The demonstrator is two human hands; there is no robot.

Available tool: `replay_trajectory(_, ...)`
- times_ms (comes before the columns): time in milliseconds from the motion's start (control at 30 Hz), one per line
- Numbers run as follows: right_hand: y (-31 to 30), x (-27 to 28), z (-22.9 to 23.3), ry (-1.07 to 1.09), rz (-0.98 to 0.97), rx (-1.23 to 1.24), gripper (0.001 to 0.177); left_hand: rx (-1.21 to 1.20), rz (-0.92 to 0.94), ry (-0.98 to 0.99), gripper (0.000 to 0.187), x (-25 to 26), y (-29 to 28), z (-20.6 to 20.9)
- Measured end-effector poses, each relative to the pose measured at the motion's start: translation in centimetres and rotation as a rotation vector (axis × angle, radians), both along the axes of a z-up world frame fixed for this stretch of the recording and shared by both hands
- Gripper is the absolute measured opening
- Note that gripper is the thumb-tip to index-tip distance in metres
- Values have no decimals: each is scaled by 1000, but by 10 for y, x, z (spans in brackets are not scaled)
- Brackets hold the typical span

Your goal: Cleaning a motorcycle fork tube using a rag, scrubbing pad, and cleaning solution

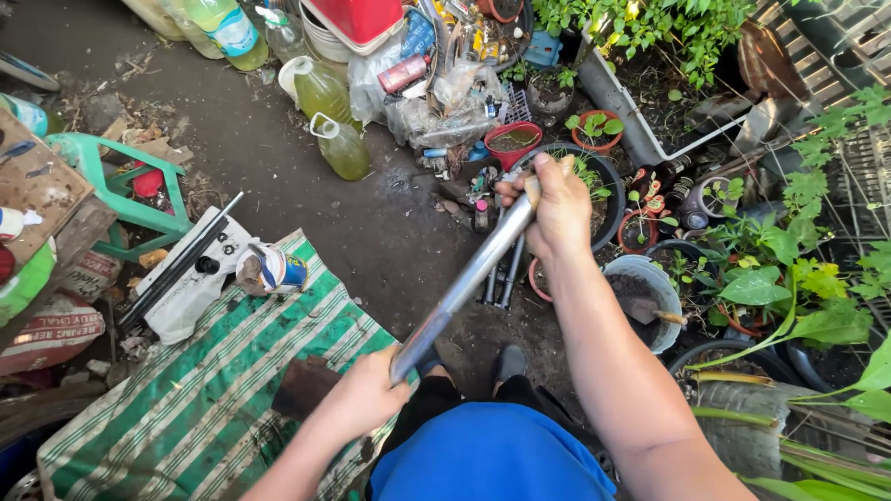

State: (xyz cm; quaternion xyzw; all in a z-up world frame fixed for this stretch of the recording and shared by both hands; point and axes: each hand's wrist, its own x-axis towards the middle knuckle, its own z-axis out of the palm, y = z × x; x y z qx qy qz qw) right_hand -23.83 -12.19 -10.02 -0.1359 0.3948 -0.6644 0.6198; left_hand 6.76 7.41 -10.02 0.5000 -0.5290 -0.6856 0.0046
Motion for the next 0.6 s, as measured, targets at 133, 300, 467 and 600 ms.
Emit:
replay_trajectory(133, -1, -11, 1, 49, -60, 73, 23, -268, -84, -658, 19, -9, -12, 43)
replay_trajectory(300, 1, -31, -39, -226, 320, -320, 18, 455, -16, 305, 18, 46, -9, -17)
replay_trajectory(467, 11, -19, -26, -258, 137, -162, 12, 235, 23, 91, 31, 21, -5, -11)
replay_trajectory(600, 21, -5, -30, -85, -101, 105, 16, -401, -106, -701, 33, -9, 14, 8)
